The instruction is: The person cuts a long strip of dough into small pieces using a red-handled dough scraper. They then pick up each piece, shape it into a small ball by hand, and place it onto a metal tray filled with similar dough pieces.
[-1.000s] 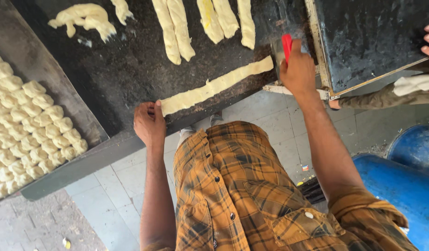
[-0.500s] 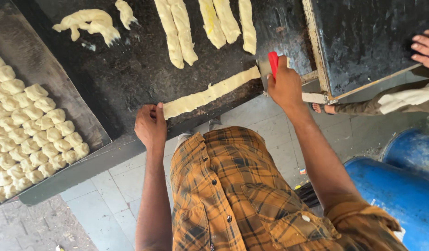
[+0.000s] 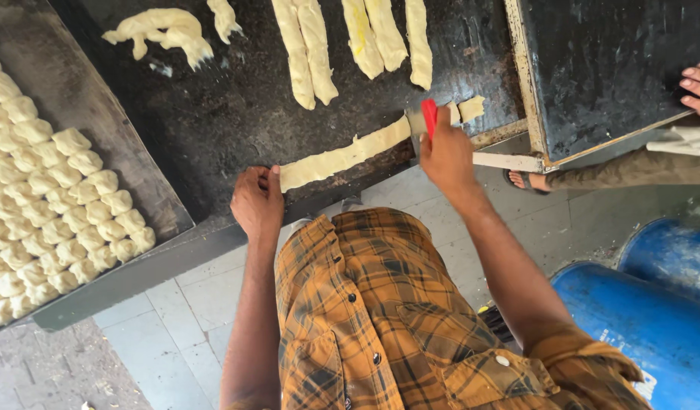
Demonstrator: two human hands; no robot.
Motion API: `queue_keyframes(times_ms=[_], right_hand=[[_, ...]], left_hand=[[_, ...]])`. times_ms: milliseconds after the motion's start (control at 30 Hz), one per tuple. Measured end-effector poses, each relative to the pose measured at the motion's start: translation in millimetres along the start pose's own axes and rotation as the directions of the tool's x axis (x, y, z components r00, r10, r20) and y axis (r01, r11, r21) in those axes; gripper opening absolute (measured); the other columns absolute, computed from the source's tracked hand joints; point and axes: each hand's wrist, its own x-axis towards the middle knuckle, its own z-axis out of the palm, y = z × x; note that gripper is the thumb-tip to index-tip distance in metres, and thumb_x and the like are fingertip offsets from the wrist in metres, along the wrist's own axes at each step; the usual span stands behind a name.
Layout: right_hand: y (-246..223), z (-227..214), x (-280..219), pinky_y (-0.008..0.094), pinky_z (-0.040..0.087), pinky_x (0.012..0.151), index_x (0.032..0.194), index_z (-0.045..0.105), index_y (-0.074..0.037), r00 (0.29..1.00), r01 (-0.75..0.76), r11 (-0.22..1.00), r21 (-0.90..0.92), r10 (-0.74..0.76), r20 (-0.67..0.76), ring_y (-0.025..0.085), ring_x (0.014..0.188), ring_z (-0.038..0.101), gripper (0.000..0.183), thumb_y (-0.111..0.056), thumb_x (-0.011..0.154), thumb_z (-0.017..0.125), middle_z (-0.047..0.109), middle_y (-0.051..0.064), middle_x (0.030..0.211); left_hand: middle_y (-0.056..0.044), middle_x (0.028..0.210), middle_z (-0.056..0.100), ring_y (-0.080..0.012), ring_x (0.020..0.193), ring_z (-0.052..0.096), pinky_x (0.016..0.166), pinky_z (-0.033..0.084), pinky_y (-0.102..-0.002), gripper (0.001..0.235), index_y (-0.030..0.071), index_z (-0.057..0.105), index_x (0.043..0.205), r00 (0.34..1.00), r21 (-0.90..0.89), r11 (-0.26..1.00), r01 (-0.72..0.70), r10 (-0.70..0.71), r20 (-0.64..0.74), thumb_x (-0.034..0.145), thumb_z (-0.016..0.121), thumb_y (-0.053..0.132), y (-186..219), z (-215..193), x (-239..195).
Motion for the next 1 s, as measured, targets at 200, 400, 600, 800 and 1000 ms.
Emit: queue_keyframes(times_ms=[200,400,600,800,1000], right_hand=[[10,-1,-28,0.060,0.050,0.063,0.115,0.045,0.006,0.999,0.033,0.995,-0.093,-0.034,-0.004,0.050,0.071,0.065,0.039,-0.011,0.092,0.071,0.066,0.029,0.075],[-13,-21,-42,0.060,0.051,0.065,0.118,0.047,0.003,1.000,-0.004,1.000,-0.013,0.004,0.013,0.050,0.072,0.065,0.037,-0.012,0.094,0.070,0.066,0.029,0.076],[-31,26,-8,0.058,0.052,0.062,0.126,0.041,0.006,0.998,0.061,0.994,-0.089,-0.059,0.024,0.048,0.071,0.067,0.044,-0.008,0.093,0.067,0.067,0.027,0.076],[-30,9,-51,0.058,0.052,0.064,0.123,0.043,0.002,0.992,-0.022,0.990,-0.136,0.038,0.118,0.049,0.071,0.067,0.044,-0.013,0.092,0.070,0.067,0.027,0.074],[-60,21,-38,0.058,0.053,0.063,0.129,0.042,0.004,0.997,0.054,0.998,-0.011,-0.053,0.053,0.048,0.071,0.068,0.045,-0.010,0.095,0.067,0.068,0.026,0.077]], left_hand=[[-0.006,0.080,0.064,-0.0226,0.065,0.063,0.060,0.049,-0.040,0.024,0.008,0.069,0.090,1.000,-0.053,0.999,0.009,-0.007,0.028,0.098,0.075,0.030,-4,-2,0],[-0.007,0.081,0.064,-0.0237,0.066,0.064,0.060,0.050,-0.041,0.024,0.008,0.070,0.091,0.999,-0.053,0.998,-0.018,0.020,0.026,0.098,0.074,0.030,-5,-5,0],[-0.007,0.081,0.065,-0.0235,0.066,0.065,0.059,0.050,-0.040,0.024,0.008,0.069,0.090,0.997,-0.089,0.993,-0.074,0.077,0.020,0.098,0.074,0.030,-9,-7,3],[-0.006,0.080,0.064,-0.0212,0.063,0.065,0.058,0.051,-0.038,0.024,0.008,0.069,0.089,0.995,-0.116,0.993,-0.034,0.044,0.086,0.097,0.073,0.030,-10,-12,4],[-0.005,0.079,0.064,-0.0212,0.062,0.065,0.058,0.051,-0.038,0.023,0.008,0.069,0.089,0.993,-0.110,0.993,-0.047,0.059,0.102,0.096,0.074,0.030,-12,-15,5]])
